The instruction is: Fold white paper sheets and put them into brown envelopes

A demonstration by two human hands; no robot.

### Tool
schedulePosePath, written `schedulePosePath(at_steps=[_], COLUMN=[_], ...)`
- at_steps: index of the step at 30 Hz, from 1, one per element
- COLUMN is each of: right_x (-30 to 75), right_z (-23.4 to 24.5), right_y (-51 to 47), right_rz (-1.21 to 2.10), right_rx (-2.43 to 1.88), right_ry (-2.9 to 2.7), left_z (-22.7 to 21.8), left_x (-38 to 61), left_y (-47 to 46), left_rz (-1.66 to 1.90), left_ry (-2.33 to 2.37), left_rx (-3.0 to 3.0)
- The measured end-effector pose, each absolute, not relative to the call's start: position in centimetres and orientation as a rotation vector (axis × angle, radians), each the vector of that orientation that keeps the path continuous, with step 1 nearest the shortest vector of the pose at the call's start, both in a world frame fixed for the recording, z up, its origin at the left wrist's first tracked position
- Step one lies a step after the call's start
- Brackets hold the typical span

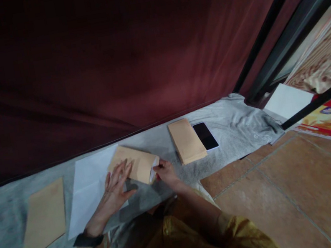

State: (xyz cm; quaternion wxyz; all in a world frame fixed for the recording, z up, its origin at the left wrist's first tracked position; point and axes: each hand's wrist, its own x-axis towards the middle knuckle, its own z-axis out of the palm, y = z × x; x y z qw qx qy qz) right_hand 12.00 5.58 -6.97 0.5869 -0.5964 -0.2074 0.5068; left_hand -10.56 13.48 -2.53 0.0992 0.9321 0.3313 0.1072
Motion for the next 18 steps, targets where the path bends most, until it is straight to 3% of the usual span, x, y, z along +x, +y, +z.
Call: schedulePosePath(at_steps=[7, 12, 18], right_x=[11.4, 9.4, 7.9], right_z=[-6.6, -6.9, -6.8], right_y=[5.0, 4.4, 3.7], right_rz=[1.190, 1.252, 1.260], right_rx=[-1.244, -1.216, -1.355], right_ry=[-0.315, -0.300, -0.295], left_z=[-4.8, -6.6, -7.8], left_x=[-8.2, -6.2, -6.1], left_y=[9.2, 7.5, 8.1], left_rz=[0.625, 0.859, 0.901], left_ry=[0.951, 1.174, 1.218], left_rx=[2.471, 2.100, 1.909])
